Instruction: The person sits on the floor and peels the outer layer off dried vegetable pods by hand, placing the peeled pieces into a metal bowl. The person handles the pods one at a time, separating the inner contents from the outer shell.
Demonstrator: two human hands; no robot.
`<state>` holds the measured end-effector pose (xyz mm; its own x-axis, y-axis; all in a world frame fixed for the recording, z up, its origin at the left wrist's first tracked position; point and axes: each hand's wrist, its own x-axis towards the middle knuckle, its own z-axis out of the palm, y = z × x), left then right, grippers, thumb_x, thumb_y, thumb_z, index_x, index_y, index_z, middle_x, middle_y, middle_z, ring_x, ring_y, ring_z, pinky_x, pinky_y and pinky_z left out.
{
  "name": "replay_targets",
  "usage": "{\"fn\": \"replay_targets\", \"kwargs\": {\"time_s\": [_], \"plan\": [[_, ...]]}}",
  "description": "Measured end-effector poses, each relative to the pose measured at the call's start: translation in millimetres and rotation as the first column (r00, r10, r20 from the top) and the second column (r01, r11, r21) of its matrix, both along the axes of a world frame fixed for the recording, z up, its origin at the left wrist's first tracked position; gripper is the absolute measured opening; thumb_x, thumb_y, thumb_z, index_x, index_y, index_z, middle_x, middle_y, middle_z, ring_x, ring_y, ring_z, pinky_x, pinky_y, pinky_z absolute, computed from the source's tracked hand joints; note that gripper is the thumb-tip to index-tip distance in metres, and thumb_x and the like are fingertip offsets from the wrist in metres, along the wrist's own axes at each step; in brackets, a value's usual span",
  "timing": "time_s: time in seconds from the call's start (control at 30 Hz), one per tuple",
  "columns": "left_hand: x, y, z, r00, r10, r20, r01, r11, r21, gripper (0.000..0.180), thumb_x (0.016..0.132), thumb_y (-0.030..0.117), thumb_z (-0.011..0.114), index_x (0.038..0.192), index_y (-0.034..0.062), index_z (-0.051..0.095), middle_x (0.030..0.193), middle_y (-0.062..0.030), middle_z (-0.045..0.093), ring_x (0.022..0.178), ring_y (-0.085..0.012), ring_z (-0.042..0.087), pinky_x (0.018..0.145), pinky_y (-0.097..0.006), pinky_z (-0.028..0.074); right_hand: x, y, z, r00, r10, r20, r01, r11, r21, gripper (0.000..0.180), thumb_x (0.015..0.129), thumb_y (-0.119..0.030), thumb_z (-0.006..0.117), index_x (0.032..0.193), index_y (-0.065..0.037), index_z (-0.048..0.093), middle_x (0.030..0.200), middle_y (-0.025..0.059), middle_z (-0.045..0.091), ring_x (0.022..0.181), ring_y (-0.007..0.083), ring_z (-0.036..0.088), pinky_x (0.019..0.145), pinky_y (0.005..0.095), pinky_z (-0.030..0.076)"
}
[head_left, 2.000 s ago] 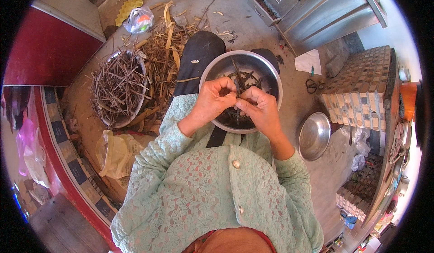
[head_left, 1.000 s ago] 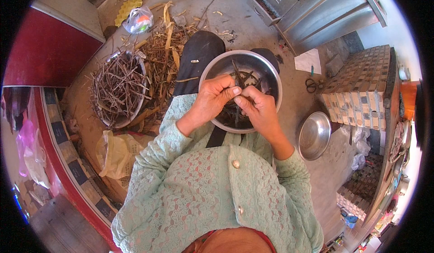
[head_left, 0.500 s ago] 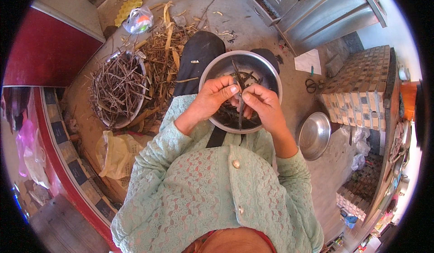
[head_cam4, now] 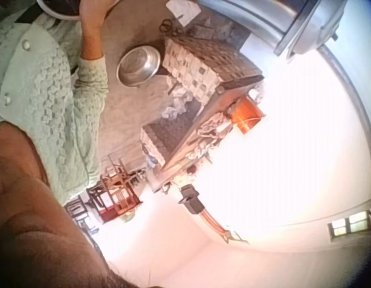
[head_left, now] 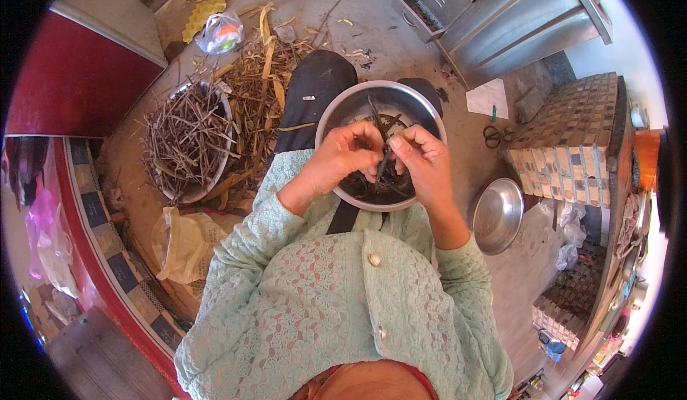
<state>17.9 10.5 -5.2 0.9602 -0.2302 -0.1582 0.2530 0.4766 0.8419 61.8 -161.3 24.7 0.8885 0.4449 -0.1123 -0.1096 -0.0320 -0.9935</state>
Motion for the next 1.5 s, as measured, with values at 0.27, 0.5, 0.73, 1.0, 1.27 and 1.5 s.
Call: {"fn": "replay_targets", "kwargs": {"time_s": [0.27,0.5,0.73,1.0,1.27,1.5], "plan": [[-2,-8,-1,0.999,0.029,0.041,-0.038,0.970,0.241,0.010,0.084,0.008,0.067,0.083,0.0015,0.060,0.070,-0.0015,0.059,0.054,-0.0069,0.054,0.051,-0.021,0.046,1,0,-7,1.000,0.004,0.016,-0.005,0.999,0.041,0.018,0.089,-0.020,0.062,0.083,-0.003,0.059,0.068,-0.0021,0.054,0.054,0.0033,0.046,0.049,0.0178,0.037],[-4,-7,-4,1.000,0.016,0.016,-0.017,0.996,0.088,0.012,0.085,0.012,0.066,0.083,0.0014,0.061,0.067,-0.0020,0.058,0.054,-0.0076,0.054,0.048,-0.021,0.046,-3,2,-14,0.999,-0.020,0.036,0.020,1.000,0.024,0.017,0.091,-0.018,0.060,0.085,-0.002,0.058,0.069,-0.0015,0.054,0.055,0.0037,0.047,0.049,0.0182,0.039],[-6,-14,-7,0.995,0.096,0.007,-0.097,0.995,0.030,0.012,0.085,0.012,0.066,0.082,0.0024,0.060,0.067,-0.0022,0.057,0.053,-0.0078,0.052,0.048,-0.022,0.048,-6,5,-11,0.996,-0.076,0.045,0.074,0.997,0.038,0.016,0.092,-0.017,0.059,0.084,-0.002,0.056,0.071,-0.0009,0.055,0.057,0.0040,0.049,0.051,0.0190,0.041],[-7,-15,-6,0.996,0.091,0.012,-0.091,0.996,-0.023,0.012,0.085,0.012,0.065,0.080,0.0029,0.059,0.069,-0.0034,0.058,0.053,-0.0081,0.051,0.046,-0.024,0.048,-7,5,-10,0.995,-0.082,0.060,0.078,0.995,0.057,0.016,0.091,-0.017,0.059,0.082,-0.003,0.057,0.065,-0.0008,0.055,0.055,0.0054,0.050,0.051,0.0187,0.039],[-5,-12,-9,0.997,0.000,-0.081,-0.019,0.970,-0.244,0.013,0.084,0.013,0.067,0.082,0.0020,0.060,0.069,-0.0064,0.060,0.050,-0.0097,0.052,0.044,-0.025,0.049,-3,3,-10,0.991,-0.005,-0.131,0.030,0.982,0.188,0.018,0.089,-0.020,0.061,0.082,-0.004,0.059,0.063,-0.0018,0.055,0.054,0.0048,0.050,0.050,0.0180,0.037],[-2,-8,-8,0.996,0.001,-0.090,-0.020,0.977,-0.213,0.015,0.087,0.016,0.065,0.086,0.0028,0.058,0.072,-0.0053,0.059,0.053,-0.0112,0.056,0.047,-0.026,0.052,0,1,-4,0.997,0.040,-0.070,-0.035,0.997,0.065,0.015,0.089,-0.017,0.061,0.087,-0.003,0.058,0.072,-0.0006,0.058,0.058,0.0045,0.051,0.054,0.0192,0.043]]}}
